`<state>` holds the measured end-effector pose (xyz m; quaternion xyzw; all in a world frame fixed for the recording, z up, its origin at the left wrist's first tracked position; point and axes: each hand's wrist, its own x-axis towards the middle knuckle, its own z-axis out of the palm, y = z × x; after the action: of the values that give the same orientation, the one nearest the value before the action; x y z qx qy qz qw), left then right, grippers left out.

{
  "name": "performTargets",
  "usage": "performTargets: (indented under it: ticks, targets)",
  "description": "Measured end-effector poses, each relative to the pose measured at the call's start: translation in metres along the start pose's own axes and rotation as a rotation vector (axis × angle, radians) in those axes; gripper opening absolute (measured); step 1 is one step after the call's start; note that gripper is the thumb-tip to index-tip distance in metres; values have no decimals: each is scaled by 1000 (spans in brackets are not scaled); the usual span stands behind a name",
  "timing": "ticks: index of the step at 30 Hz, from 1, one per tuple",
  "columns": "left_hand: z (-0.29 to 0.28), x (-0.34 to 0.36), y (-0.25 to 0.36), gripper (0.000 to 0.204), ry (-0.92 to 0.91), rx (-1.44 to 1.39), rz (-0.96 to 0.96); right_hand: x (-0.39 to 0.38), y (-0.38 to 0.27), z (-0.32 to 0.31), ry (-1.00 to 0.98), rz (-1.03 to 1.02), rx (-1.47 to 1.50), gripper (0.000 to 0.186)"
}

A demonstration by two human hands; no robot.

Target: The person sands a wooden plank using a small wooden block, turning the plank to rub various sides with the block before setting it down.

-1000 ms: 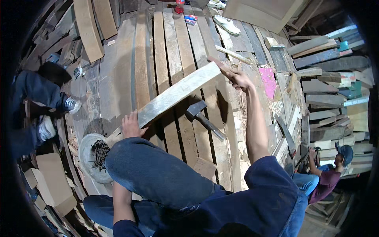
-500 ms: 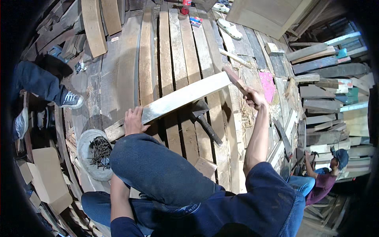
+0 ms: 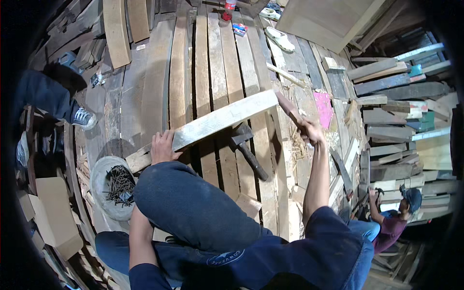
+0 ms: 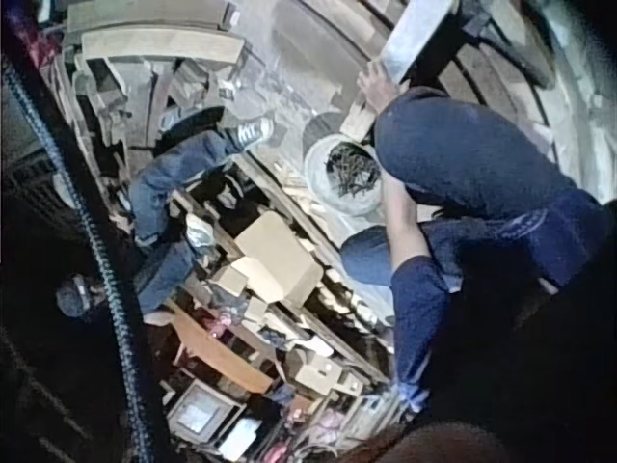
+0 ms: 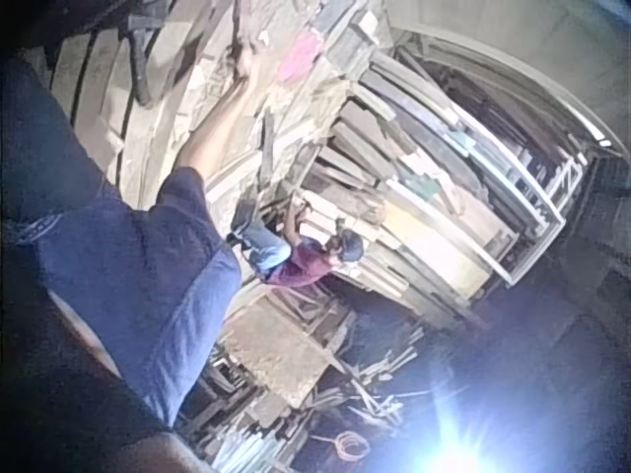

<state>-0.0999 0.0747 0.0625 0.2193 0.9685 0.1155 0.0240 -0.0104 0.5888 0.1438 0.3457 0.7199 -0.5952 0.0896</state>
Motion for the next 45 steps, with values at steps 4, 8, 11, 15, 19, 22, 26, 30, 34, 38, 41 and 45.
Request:
performTargets:
  ticks: [4,8,11,15,19,22,26,30,34,38,41,45]
  targets:
    - [-2,-1,-5,78,53,-11,36,23,-9,4,-22,19,-46,32]
    - [-4,2,2,78,-10,-7,7,50,-1,15,-106,19,31,28]
    - [-11,1,1,76,-33,-7,22,10,19,5,-18,12,26,34]
    - [-12,7,10,82,-5,28,61,19,13,-22,-95,41,82,27]
    - [-9,2,-1,79,-16,65,47,12,-35,35,-4,-7,-108,26]
    - [-10,4,4,78,-4,39,75,15,31,0,73,-58,-2,33]
    - [-9,2,-5,78,-21,19,61,0,21,14,48,-36,73,37]
    - [-9,3,-3,79,25,50,86,24,-11,31,50,-6,-44,37]
    - [2,10,11,75,-2,23,122,-13,32,8,122,-66,9,28]
    - [-12,4,3,75,21,10,110,-13,20,21,111,-31,103,28]
    - [-14,-4,4,74,47,15,84,9,-4,39,13,-21,158,29]
    - [2,2,9,89,-48,-13,-4,-15,17,33,66,-31,141,30]
